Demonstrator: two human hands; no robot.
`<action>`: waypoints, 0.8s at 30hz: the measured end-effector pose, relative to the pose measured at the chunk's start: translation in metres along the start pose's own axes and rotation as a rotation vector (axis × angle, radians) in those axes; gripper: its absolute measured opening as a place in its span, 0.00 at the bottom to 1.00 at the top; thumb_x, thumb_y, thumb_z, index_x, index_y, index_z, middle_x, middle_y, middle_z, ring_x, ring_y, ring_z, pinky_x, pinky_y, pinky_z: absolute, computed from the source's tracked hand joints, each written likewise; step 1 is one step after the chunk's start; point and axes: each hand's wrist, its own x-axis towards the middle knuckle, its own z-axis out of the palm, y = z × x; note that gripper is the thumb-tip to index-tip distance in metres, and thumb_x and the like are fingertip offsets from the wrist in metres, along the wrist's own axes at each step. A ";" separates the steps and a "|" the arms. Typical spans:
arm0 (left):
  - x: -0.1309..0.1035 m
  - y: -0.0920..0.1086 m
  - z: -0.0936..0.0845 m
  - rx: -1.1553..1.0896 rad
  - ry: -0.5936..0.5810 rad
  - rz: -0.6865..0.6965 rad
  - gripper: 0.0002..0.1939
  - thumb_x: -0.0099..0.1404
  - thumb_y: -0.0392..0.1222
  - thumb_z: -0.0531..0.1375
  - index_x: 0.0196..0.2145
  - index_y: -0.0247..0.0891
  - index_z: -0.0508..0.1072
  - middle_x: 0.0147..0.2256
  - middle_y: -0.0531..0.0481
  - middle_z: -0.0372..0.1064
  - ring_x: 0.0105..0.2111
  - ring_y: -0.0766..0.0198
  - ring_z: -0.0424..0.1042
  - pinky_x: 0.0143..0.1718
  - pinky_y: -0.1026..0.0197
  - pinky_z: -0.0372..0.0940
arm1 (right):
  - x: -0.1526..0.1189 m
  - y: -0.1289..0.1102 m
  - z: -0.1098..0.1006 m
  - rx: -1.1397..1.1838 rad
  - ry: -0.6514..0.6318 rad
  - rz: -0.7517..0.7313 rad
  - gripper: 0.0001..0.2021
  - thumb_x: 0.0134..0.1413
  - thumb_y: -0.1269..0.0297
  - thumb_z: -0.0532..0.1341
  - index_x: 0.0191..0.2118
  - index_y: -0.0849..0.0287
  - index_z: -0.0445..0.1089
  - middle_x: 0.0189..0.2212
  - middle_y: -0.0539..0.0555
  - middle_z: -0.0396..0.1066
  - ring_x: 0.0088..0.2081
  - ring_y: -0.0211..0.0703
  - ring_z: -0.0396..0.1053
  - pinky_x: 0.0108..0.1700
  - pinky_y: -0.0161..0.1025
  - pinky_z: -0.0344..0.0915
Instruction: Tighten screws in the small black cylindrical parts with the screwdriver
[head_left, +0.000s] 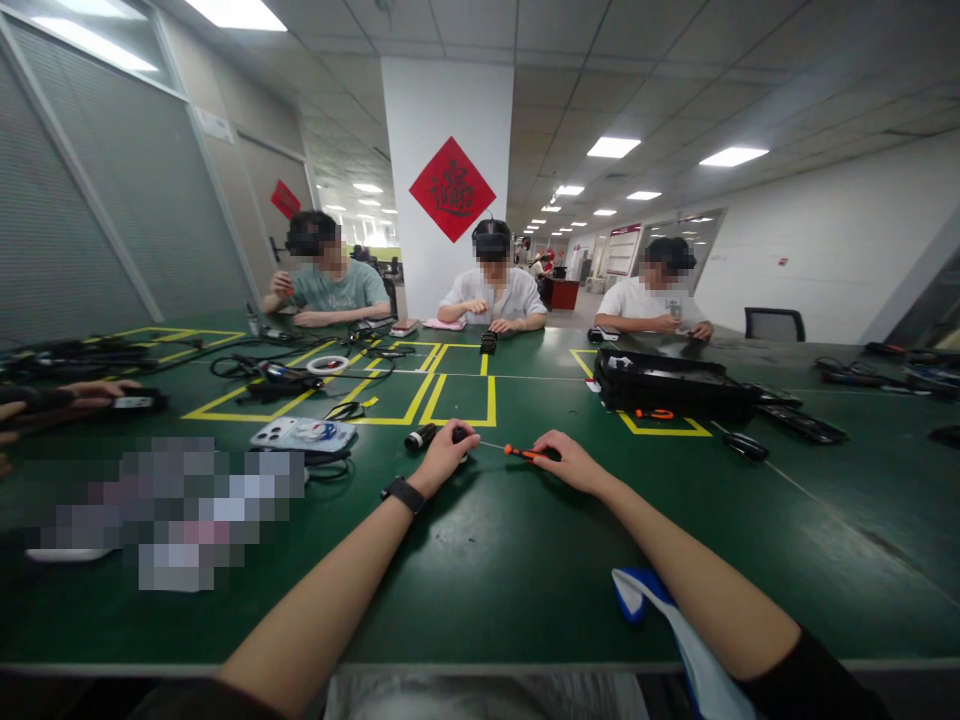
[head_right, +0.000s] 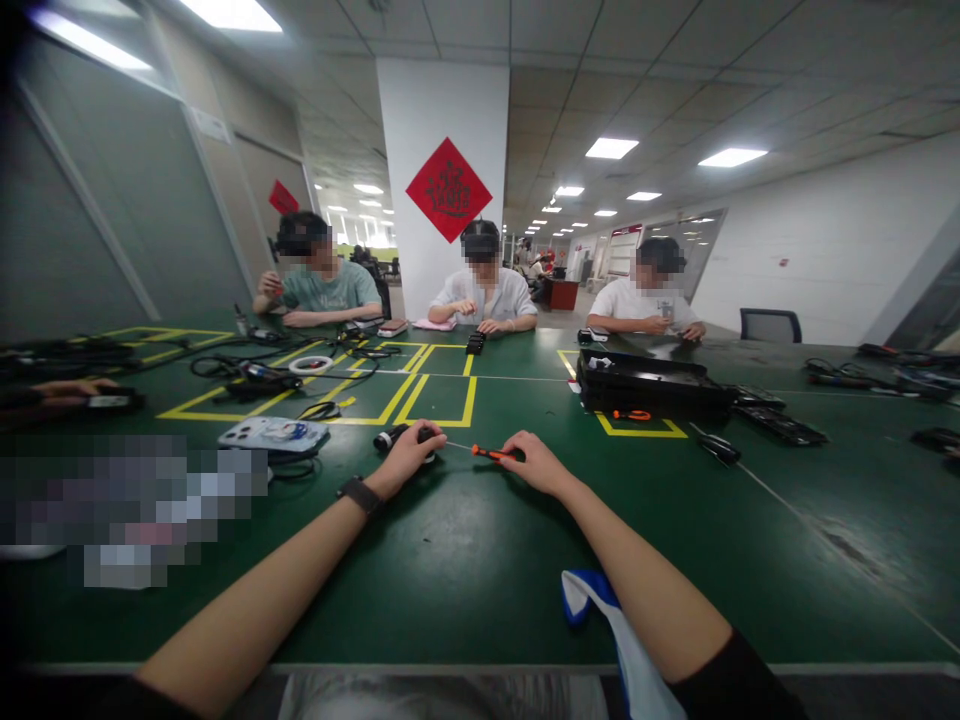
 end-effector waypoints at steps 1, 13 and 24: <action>0.000 0.001 0.000 -0.002 -0.001 -0.007 0.15 0.51 0.49 0.58 0.33 0.37 0.67 0.29 0.51 0.65 0.28 0.66 0.64 0.30 0.64 0.60 | 0.000 -0.001 0.000 0.003 0.002 0.005 0.11 0.48 0.61 0.60 0.37 0.60 0.68 0.37 0.54 0.65 0.40 0.43 0.62 0.45 0.42 0.58; -0.002 0.004 0.001 -0.004 0.020 -0.027 0.15 0.50 0.50 0.58 0.32 0.37 0.67 0.28 0.51 0.66 0.29 0.65 0.65 0.32 0.63 0.60 | -0.001 -0.004 -0.004 0.022 -0.038 0.021 0.10 0.50 0.60 0.57 0.36 0.59 0.69 0.36 0.54 0.66 0.40 0.42 0.62 0.45 0.41 0.58; 0.000 0.002 0.001 -0.013 0.003 -0.024 0.14 0.52 0.49 0.57 0.32 0.37 0.66 0.27 0.52 0.66 0.28 0.66 0.65 0.30 0.64 0.60 | -0.002 -0.004 -0.002 -0.004 -0.017 0.024 0.12 0.50 0.59 0.58 0.40 0.59 0.68 0.38 0.55 0.66 0.43 0.44 0.61 0.47 0.43 0.57</action>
